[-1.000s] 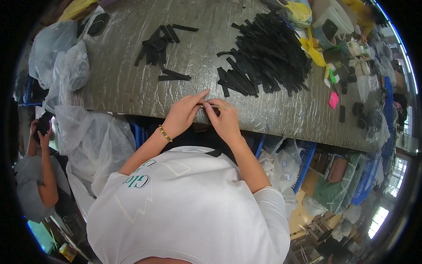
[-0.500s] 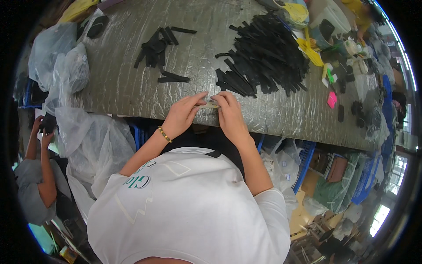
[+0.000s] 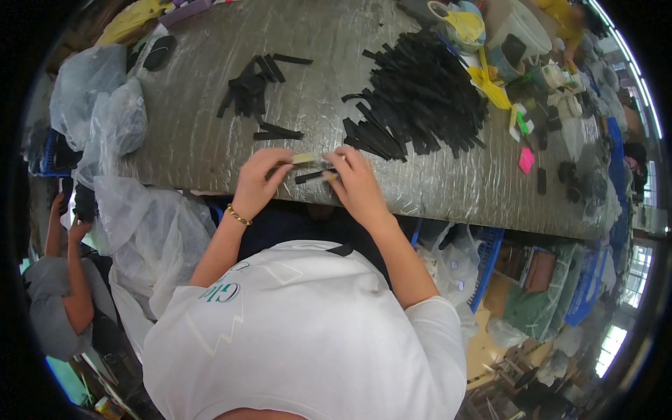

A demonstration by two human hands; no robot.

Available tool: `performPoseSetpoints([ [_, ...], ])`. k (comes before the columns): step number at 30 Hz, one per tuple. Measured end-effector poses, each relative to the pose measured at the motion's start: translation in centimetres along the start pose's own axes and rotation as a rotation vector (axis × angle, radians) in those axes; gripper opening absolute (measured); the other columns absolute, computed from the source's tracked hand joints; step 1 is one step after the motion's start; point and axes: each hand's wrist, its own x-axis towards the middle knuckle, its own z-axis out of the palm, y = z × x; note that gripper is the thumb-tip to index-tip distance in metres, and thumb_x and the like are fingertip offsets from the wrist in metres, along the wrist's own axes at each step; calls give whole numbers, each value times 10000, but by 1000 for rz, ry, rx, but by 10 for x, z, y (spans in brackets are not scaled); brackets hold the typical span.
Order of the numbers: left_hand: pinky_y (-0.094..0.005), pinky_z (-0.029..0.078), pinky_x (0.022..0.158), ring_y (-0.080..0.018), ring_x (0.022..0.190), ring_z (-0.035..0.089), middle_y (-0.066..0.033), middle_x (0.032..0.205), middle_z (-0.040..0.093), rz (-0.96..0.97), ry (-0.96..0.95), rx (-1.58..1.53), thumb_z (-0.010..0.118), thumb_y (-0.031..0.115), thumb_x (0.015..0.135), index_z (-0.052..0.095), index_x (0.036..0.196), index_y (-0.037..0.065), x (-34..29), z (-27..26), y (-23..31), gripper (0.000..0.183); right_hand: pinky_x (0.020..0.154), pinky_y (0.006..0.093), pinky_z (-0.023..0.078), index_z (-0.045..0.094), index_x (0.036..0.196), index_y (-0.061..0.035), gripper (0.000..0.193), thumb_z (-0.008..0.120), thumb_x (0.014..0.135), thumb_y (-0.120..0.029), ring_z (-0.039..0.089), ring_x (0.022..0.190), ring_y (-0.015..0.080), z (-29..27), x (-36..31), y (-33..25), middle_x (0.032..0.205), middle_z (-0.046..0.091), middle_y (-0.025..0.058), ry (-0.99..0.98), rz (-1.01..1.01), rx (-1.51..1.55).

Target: Applying adhesive to small black strips on a workbench using a stick applicator.

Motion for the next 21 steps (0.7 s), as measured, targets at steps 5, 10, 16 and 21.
performPoseSetpoints([
  [5,-340,544,822,-275,940,686,-119,1015,712,-175,289,-12,702,14,857,677,969,8,-6,-25,-16,115,798,433,452,676,1021,-20,222,734,829,-116,576,960,330,-10,-19,20,1059,588,115,75,23,-391],
  [10,-327,540,838,-264,936,698,-122,1019,716,-247,377,-31,696,11,867,673,984,-1,-5,-35,-15,120,807,403,457,669,1070,-43,284,761,813,-121,599,947,298,6,21,14,1002,618,103,188,-123,-360],
  [16,-331,537,846,-260,954,694,-118,1024,715,-191,374,-37,697,5,870,677,994,0,-4,-30,-3,126,768,399,479,640,1009,-58,239,743,802,-116,608,882,295,55,60,15,948,615,96,132,-267,-410],
  [21,-335,538,840,-266,957,692,-121,1020,713,-200,398,-58,702,8,864,681,1000,5,-3,-32,3,138,724,388,458,645,977,-64,204,725,790,-86,601,848,273,34,49,18,917,609,73,136,-331,-417],
])
